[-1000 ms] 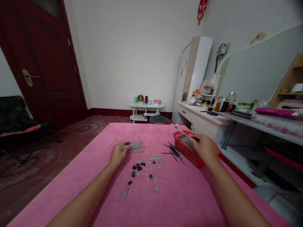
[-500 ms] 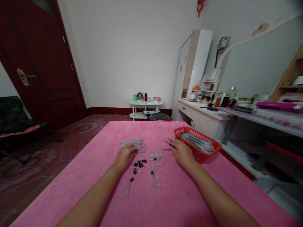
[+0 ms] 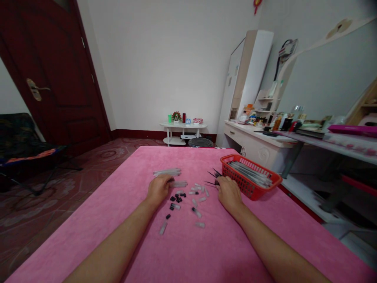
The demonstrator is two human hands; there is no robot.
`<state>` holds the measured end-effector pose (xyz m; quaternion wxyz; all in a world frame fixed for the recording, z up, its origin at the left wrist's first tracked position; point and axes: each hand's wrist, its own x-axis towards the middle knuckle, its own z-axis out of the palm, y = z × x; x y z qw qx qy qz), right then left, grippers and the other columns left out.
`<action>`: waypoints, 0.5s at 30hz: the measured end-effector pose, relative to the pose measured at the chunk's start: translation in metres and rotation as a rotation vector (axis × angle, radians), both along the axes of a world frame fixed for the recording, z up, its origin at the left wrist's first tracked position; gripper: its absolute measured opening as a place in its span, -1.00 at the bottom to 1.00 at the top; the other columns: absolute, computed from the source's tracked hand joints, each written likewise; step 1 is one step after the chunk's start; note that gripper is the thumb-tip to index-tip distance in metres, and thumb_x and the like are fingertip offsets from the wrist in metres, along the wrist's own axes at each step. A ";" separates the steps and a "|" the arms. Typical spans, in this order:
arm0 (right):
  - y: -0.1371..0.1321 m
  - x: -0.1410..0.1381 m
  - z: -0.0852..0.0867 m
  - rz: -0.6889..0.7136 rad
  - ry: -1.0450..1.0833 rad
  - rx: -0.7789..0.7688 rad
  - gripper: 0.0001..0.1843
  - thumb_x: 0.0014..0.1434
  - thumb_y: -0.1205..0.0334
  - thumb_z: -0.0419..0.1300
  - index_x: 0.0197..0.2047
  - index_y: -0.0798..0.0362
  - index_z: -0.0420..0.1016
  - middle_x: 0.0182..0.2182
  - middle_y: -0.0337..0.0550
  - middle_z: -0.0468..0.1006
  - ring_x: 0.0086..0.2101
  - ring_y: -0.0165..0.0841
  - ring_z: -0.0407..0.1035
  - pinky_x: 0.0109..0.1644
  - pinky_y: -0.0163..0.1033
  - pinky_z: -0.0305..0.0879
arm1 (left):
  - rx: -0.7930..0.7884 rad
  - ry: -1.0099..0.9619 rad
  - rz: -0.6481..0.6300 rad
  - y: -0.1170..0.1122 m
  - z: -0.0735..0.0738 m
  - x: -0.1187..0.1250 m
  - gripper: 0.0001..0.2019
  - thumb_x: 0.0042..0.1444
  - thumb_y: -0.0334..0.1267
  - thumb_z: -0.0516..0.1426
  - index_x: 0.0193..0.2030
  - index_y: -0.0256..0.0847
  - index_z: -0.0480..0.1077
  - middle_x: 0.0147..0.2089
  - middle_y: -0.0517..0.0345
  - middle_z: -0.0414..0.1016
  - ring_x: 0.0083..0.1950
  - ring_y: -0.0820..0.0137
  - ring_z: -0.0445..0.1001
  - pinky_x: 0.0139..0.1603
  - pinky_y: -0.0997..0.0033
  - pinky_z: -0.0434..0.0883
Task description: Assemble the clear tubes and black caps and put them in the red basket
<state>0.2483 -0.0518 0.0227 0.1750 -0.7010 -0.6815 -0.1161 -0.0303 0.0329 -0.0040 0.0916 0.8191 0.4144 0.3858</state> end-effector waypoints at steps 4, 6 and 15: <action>-0.003 -0.015 -0.002 0.184 0.149 0.111 -0.84 0.14 0.37 0.07 -0.22 0.07 0.44 -0.26 -0.12 0.51 -0.20 -0.31 0.32 -0.10 -0.27 0.11 | 0.062 -0.090 -0.087 -0.002 0.001 0.009 -0.53 -0.03 -0.59 -0.01 -0.02 -0.12 0.44 -0.12 0.06 0.49 -0.10 0.28 0.43 -0.07 0.29 0.37; -0.004 -0.023 -0.004 0.237 0.178 0.140 -0.84 0.13 0.38 0.08 -0.23 0.06 0.44 -0.27 -0.14 0.51 -0.21 -0.32 0.33 -0.09 -0.27 0.12 | 0.086 -0.101 -0.142 -0.003 0.000 0.013 -0.51 -0.03 -0.62 -0.04 -0.02 -0.15 0.45 -0.16 0.04 0.47 -0.14 0.30 0.42 -0.11 0.29 0.39; -0.005 -0.026 -0.006 0.244 0.206 0.190 -0.84 0.13 0.39 0.06 -0.26 0.07 0.44 -0.30 -0.13 0.51 -0.24 -0.31 0.33 -0.12 -0.25 0.12 | 0.104 -0.055 -0.175 0.000 -0.005 0.015 -0.51 -0.09 -0.64 -0.04 -0.09 -0.20 0.49 -0.20 0.02 0.44 -0.18 0.29 0.42 -0.17 0.27 0.41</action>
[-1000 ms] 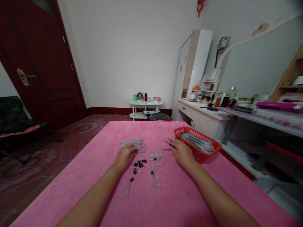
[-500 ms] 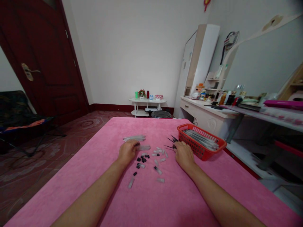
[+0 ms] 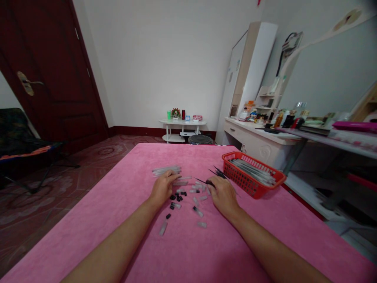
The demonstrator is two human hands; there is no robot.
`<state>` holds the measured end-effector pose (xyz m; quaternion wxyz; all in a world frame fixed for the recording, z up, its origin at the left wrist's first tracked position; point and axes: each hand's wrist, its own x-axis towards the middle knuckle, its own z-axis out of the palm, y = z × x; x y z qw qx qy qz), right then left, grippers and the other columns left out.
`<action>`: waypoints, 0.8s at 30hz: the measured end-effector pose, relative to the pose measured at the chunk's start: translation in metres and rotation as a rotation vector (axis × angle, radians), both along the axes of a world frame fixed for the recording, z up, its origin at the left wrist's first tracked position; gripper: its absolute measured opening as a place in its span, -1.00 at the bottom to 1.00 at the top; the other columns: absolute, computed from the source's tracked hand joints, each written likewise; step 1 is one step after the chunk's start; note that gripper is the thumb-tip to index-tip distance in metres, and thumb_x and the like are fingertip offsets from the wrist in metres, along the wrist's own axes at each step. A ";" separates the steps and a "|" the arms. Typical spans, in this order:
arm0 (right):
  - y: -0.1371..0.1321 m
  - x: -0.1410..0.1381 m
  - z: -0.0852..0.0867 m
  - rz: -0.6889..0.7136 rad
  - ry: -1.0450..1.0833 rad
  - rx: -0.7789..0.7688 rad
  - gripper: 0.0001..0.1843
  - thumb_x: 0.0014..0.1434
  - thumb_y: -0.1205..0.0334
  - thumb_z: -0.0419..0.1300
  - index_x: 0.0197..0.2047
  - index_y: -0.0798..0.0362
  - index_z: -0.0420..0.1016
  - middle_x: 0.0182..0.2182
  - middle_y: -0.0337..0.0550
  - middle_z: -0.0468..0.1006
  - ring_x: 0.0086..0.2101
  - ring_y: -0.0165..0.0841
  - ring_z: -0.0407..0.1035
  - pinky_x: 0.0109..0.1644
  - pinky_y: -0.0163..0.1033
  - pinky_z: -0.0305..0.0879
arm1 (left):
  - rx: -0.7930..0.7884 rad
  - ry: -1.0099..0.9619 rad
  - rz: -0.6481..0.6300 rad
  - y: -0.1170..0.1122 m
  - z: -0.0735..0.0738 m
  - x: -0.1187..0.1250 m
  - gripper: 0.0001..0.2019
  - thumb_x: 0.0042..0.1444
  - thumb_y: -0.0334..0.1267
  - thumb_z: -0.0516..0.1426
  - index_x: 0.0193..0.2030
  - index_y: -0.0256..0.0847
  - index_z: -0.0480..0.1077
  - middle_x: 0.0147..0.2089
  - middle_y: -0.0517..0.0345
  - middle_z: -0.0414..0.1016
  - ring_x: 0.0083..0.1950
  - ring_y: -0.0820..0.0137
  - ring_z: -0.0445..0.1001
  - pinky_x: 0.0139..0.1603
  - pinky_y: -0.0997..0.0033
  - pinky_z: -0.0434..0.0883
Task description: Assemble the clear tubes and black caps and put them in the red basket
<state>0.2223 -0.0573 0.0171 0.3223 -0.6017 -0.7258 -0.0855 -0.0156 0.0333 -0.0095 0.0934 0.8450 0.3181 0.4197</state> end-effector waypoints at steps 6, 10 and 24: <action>-0.002 -0.003 0.001 0.038 -0.056 0.023 -0.85 0.13 0.39 0.07 -0.27 0.06 0.45 -0.32 -0.13 0.50 -0.24 -0.30 0.31 -0.13 -0.24 0.10 | 0.021 0.067 0.008 -0.004 0.003 0.002 -0.56 -0.09 -0.61 -0.01 -0.12 -0.20 0.50 -0.22 0.02 0.44 -0.22 0.29 0.42 -0.20 0.30 0.40; -0.003 -0.003 0.007 0.076 -0.119 0.056 -0.82 0.12 0.43 0.08 -0.28 0.06 0.47 -0.35 -0.12 0.48 -0.25 -0.29 0.29 -0.13 -0.22 0.08 | 0.058 0.116 -0.013 -0.008 0.006 0.002 -0.55 -0.13 -0.61 0.01 -0.13 -0.18 0.49 -0.22 0.05 0.43 -0.22 0.32 0.42 -0.22 0.36 0.39; -0.008 -0.022 0.017 0.061 0.033 0.249 -0.67 0.13 0.23 0.18 -0.02 0.09 0.35 -0.08 -0.01 0.42 -0.05 -0.16 0.25 0.04 -0.08 0.12 | 0.058 -0.091 0.036 -0.008 0.010 0.004 -0.59 0.00 -0.63 -0.01 -0.12 -0.18 0.47 -0.19 0.07 0.45 -0.15 0.37 0.43 -0.15 0.39 0.39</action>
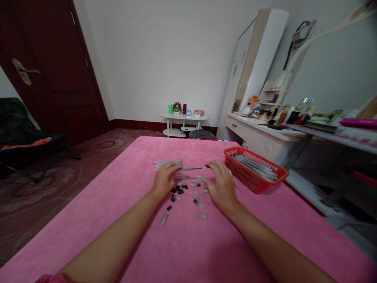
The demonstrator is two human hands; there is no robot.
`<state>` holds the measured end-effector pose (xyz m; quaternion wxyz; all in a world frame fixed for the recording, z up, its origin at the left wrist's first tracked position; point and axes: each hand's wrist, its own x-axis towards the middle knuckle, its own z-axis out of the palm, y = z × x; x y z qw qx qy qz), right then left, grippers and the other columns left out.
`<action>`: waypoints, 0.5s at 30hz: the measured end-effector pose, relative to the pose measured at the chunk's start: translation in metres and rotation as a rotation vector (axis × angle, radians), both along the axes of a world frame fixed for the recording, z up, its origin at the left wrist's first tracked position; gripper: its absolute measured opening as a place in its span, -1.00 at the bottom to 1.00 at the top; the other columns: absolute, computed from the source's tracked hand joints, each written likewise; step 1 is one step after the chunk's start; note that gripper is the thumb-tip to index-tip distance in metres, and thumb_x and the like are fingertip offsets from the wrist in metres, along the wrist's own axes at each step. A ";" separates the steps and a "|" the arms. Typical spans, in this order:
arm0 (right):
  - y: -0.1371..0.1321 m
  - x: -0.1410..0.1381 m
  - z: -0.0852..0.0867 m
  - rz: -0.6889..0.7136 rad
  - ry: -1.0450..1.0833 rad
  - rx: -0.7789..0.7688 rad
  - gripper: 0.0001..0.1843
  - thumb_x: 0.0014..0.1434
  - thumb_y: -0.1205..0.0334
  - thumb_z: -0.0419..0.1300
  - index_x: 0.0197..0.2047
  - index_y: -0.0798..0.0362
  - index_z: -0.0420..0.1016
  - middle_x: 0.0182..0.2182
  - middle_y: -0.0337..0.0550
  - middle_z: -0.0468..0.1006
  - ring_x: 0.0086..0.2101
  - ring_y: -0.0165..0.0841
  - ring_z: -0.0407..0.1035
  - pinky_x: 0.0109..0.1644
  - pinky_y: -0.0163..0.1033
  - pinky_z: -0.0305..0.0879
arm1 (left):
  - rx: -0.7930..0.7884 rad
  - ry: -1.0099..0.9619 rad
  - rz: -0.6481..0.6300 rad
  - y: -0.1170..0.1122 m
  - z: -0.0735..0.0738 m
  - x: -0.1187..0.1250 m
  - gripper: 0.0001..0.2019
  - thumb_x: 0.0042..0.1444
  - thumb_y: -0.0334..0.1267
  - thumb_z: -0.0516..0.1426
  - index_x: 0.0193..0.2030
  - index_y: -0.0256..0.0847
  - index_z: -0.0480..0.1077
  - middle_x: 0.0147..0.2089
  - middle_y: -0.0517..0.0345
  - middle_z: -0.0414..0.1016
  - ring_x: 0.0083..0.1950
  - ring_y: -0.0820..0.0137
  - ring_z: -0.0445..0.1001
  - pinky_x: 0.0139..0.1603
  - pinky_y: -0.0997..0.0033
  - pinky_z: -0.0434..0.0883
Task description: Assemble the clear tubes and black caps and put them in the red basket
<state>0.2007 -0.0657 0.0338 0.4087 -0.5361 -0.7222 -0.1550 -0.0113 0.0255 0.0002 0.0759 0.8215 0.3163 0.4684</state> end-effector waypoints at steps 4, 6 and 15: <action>-0.001 -0.004 -0.005 0.028 0.086 0.003 -0.65 0.15 0.26 0.13 0.02 0.07 0.28 -0.11 -0.02 0.42 -0.07 -0.18 0.28 0.03 -0.06 0.17 | 0.030 -0.202 0.040 0.008 0.001 -0.009 -0.68 0.06 -0.57 0.01 -0.18 -0.18 0.48 -0.24 0.10 0.45 -0.19 0.40 0.41 -0.17 0.40 0.37; -0.002 -0.010 -0.007 0.064 0.153 -0.009 -0.55 0.13 0.30 0.14 0.10 0.06 0.20 -0.13 -0.03 0.43 -0.11 -0.21 0.31 0.02 -0.06 0.19 | 0.029 -0.238 0.033 0.008 0.002 -0.010 -0.69 0.07 -0.56 0.01 -0.17 -0.18 0.48 -0.24 0.10 0.45 -0.20 0.40 0.41 -0.17 0.40 0.36; 0.027 -0.043 0.010 0.166 0.522 -0.126 -0.55 0.08 0.34 0.08 0.08 0.10 0.22 -0.18 -0.06 0.49 -0.29 -0.37 0.39 -0.14 -0.23 0.29 | -0.065 -0.343 0.104 0.014 -0.005 -0.011 -0.76 0.03 -0.50 0.03 -0.23 -0.22 0.46 -0.27 0.11 0.48 -0.19 0.37 0.43 -0.13 0.36 0.38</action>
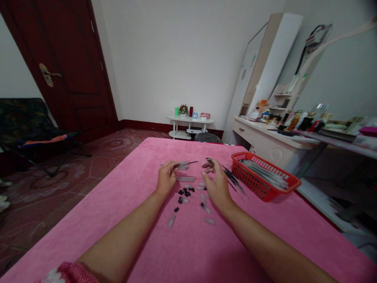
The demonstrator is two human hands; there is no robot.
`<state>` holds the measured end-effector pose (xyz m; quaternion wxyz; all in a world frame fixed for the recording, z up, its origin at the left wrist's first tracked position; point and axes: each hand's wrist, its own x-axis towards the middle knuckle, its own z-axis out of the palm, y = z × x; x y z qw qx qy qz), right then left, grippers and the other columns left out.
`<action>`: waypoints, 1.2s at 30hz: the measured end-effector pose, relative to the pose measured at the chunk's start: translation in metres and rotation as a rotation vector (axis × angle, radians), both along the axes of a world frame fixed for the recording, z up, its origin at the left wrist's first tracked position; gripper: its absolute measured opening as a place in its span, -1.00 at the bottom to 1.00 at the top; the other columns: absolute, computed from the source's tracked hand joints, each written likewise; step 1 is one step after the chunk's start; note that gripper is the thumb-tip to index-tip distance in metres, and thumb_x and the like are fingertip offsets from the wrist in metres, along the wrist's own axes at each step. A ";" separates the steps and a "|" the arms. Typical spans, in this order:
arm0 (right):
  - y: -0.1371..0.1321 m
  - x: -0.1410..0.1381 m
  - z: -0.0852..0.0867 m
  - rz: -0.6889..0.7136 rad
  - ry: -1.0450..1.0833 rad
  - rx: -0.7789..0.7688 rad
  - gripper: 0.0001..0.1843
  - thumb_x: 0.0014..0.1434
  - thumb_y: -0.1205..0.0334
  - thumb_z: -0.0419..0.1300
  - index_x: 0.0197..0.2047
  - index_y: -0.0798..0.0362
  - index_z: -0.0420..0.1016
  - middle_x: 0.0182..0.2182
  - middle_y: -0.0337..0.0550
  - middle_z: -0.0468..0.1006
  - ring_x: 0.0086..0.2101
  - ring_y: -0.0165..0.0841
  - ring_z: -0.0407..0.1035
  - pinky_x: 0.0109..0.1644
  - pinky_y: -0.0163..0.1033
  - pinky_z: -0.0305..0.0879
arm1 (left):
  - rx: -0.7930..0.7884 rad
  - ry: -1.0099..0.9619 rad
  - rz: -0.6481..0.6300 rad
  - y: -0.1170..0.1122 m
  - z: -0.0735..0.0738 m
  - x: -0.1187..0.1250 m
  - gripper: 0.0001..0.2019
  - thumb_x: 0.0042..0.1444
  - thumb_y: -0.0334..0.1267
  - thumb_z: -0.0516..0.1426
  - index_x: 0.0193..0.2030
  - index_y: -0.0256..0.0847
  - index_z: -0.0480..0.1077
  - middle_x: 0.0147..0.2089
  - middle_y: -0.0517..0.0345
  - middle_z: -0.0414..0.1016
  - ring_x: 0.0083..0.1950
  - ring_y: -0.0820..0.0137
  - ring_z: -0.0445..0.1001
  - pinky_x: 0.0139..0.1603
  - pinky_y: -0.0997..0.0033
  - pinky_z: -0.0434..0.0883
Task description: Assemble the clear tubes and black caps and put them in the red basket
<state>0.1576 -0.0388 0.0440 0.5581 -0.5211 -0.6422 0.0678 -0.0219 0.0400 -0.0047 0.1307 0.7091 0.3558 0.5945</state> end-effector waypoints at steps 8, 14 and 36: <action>0.018 -0.014 0.002 -0.099 -0.636 -0.531 -0.92 -0.09 0.33 0.25 -0.44 0.01 0.54 -0.43 -0.10 0.58 -0.38 -0.29 0.46 -0.39 -0.29 0.21 | -0.212 -0.313 0.056 0.002 0.002 -0.004 -0.82 0.06 -0.40 0.01 -0.23 -0.28 0.39 -0.34 0.12 0.46 -0.25 0.38 0.45 -0.15 0.36 0.39; 0.006 -0.022 -0.010 -0.185 -0.841 -0.535 -0.86 -0.08 0.36 0.24 -0.37 0.04 0.57 -0.37 0.02 0.60 -0.32 -0.21 0.49 -0.37 -0.26 0.24 | -0.184 -0.259 0.010 0.000 0.003 0.000 -0.84 0.05 -0.41 0.01 -0.26 -0.27 0.40 -0.34 0.12 0.46 -0.26 0.38 0.45 -0.17 0.37 0.39; 0.027 0.016 0.000 0.155 0.194 -0.278 -0.85 -0.13 0.27 0.20 -0.42 0.12 0.52 -0.52 -0.15 0.54 -0.49 -0.34 0.40 -0.44 -0.30 0.28 | -0.071 0.049 -0.059 -0.005 0.001 0.005 -0.77 0.04 -0.49 0.05 -0.21 -0.22 0.46 -0.24 0.09 0.52 -0.18 0.36 0.45 -0.11 0.32 0.38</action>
